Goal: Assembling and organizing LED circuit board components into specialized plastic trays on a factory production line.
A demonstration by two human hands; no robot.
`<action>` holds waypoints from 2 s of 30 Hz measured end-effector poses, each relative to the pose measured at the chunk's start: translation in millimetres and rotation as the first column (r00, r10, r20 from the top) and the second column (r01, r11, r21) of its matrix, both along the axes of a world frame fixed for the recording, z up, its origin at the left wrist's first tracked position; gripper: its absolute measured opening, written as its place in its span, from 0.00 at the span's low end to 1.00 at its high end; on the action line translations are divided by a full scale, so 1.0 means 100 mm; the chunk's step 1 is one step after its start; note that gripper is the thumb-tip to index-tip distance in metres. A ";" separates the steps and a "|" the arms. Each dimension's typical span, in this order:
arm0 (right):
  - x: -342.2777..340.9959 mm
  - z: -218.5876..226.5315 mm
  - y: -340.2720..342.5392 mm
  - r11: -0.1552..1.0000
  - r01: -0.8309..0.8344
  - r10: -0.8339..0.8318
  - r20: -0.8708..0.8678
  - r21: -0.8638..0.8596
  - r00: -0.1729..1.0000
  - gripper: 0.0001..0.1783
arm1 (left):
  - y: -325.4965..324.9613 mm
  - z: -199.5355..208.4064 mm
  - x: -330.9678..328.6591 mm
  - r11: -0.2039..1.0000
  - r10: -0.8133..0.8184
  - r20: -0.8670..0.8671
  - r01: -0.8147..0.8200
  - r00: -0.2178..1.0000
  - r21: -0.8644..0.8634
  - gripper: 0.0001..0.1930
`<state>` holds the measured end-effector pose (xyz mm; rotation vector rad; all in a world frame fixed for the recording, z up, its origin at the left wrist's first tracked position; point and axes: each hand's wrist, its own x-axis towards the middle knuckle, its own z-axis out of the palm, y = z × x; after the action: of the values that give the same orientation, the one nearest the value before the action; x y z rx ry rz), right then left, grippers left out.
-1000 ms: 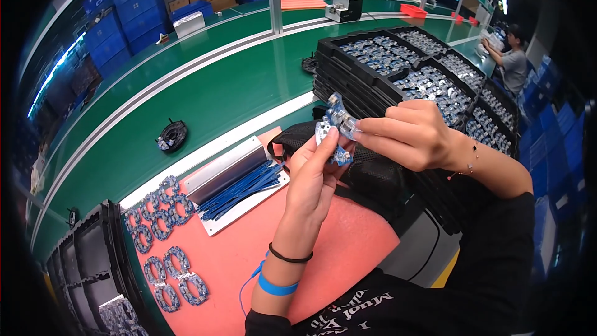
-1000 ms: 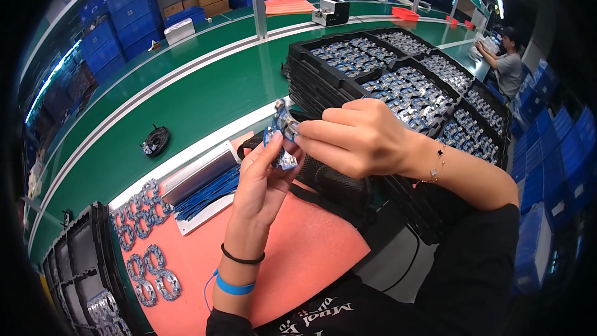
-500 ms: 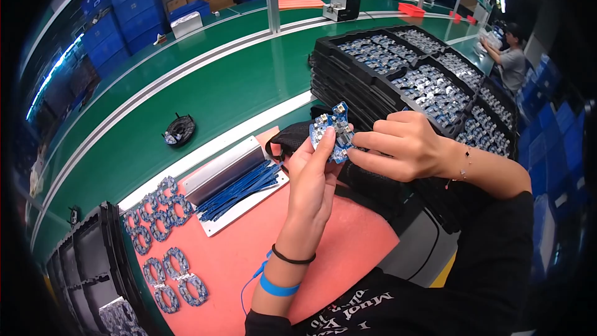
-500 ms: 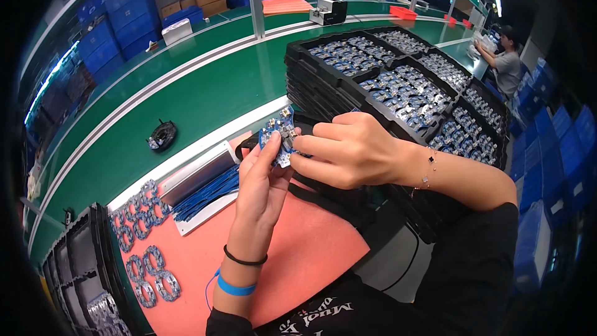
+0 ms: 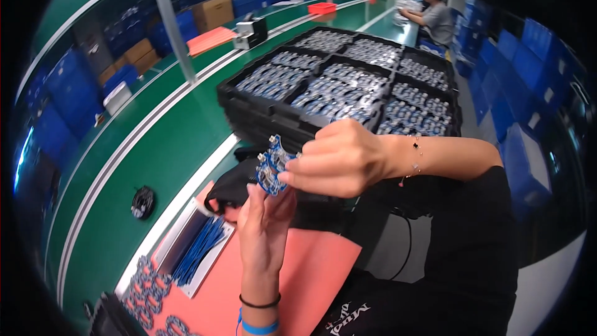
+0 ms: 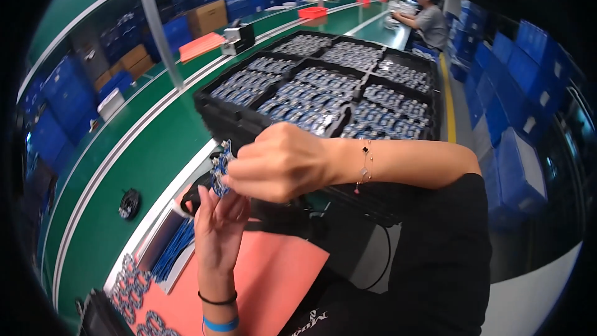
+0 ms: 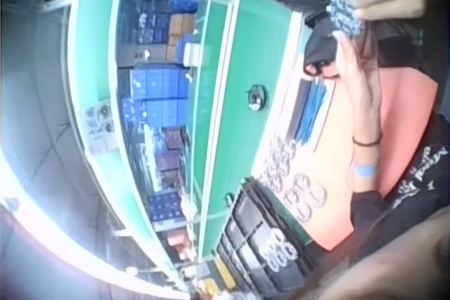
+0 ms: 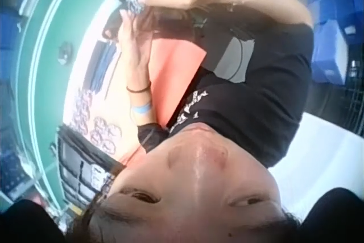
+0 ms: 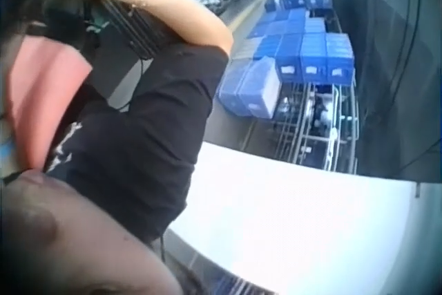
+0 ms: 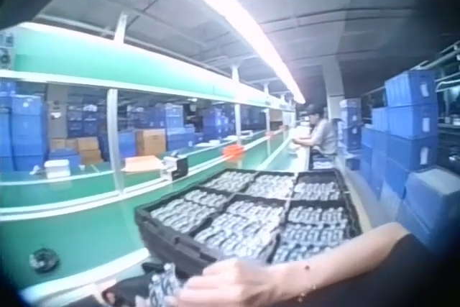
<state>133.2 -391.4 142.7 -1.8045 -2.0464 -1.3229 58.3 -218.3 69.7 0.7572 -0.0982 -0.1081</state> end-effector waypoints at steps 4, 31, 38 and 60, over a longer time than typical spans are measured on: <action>0.31 0.20 -0.70 0.957 0.203 -0.209 0.005 0.209 0.978 0.06 | -0.08 0.05 -0.01 0.986 -0.060 -0.065 0.069 0.996 0.150 0.25; 1.44 -0.11 -4.00 0.015 0.946 -0.886 -0.442 -0.324 -0.137 0.07 | -0.14 -0.19 0.14 0.974 0.191 -0.232 -0.154 0.954 0.167 0.11; 1.53 -0.13 -4.10 0.107 0.989 -0.848 -0.529 -0.105 0.036 0.14 | -0.17 -0.17 0.13 0.970 0.200 -0.238 -0.159 0.950 0.181 0.10; 1.69 0.02 -3.93 0.238 0.928 -0.699 -0.714 -0.287 -0.042 0.19 | -0.11 -0.25 0.14 0.986 0.152 -0.219 -0.132 0.964 0.102 0.13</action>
<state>302.6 -784.8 144.7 -2.8287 -0.0446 -0.5418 72.4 -228.9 44.6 0.8316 0.1785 -0.0610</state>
